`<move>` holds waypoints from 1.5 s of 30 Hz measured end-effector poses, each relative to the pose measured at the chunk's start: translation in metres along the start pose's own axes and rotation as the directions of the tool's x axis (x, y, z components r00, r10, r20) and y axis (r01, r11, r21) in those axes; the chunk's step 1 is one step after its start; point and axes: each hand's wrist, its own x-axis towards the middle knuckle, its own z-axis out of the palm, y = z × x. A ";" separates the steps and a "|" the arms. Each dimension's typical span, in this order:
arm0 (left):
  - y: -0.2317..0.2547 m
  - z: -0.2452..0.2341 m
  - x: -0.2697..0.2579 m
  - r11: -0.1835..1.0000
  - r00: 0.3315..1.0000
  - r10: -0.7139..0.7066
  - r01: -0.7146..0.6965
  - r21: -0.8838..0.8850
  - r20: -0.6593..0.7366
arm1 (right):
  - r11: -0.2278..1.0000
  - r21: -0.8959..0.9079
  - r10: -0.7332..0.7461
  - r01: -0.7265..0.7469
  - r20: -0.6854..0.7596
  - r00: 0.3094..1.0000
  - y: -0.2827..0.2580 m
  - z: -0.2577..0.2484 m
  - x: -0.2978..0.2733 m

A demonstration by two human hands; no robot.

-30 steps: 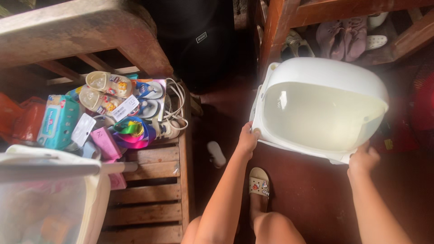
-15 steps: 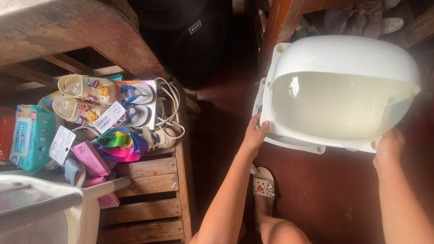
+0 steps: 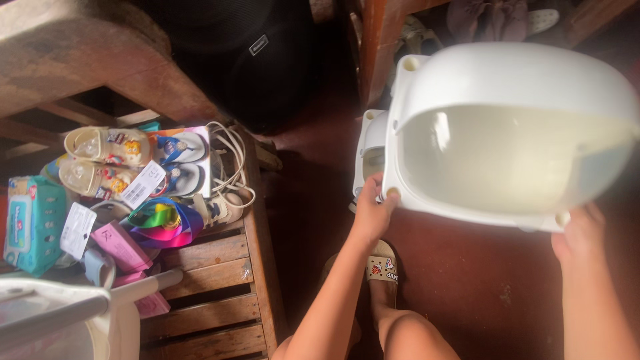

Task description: The person wipes the exterior and interior of white plastic chair parts with a pink cloth, then wipes several gray cylindrical rods. The person uses a basin of soapy water to wet the cloth during the process.

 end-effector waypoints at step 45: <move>-0.311 0.029 0.083 0.508 0.981 -0.115 0.191 0.840 -0.154 | 0.810 0.051 0.471 -0.584 -0.651 0.596 0.299 -0.199 -0.119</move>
